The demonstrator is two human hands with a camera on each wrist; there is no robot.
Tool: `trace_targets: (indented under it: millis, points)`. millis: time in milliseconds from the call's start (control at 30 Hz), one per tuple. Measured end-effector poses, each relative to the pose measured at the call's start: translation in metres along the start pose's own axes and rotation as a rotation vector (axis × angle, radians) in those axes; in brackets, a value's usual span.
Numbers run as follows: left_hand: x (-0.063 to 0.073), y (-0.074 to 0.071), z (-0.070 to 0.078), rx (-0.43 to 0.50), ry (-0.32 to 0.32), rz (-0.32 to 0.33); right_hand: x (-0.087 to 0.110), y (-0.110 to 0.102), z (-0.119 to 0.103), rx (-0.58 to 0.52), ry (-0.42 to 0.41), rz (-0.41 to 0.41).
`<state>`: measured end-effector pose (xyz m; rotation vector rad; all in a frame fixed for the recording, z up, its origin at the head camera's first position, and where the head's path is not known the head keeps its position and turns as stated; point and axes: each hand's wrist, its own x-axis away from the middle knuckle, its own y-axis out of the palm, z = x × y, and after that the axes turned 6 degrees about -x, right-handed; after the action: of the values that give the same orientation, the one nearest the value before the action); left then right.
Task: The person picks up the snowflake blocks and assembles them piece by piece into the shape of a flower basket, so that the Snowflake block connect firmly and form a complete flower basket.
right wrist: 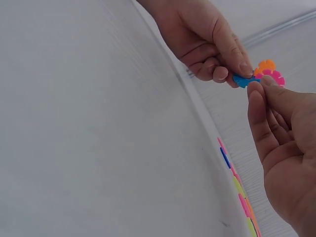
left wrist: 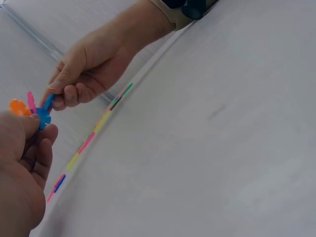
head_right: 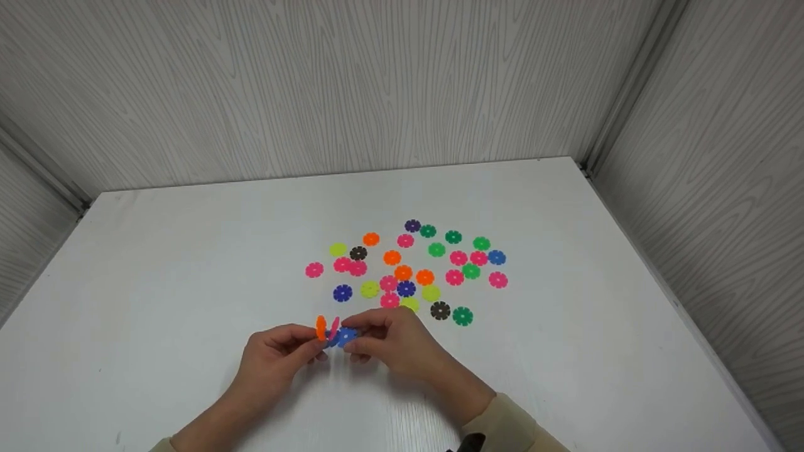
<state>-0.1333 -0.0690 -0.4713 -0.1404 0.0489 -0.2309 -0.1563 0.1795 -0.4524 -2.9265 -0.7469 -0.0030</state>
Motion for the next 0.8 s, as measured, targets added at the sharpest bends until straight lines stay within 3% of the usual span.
trace_targets:
  millis: [200,567,700,800]
  points:
    - [0.002,0.000,0.001,-0.016,-0.003,-0.007,0.000,0.003,0.000,-0.022,0.020,-0.008]
    - [0.003,-0.002,0.000,-0.008,0.054,-0.045,0.001,0.003,0.001,-0.030,0.013,-0.044]
    - [0.001,-0.003,-0.002,-0.029,0.065,-0.040,0.000,-0.005,0.000,0.011,0.017,-0.047]
    - [0.000,-0.004,-0.003,-0.049,0.049,-0.003,-0.001,-0.023,0.001,0.069,-0.034,-0.023]
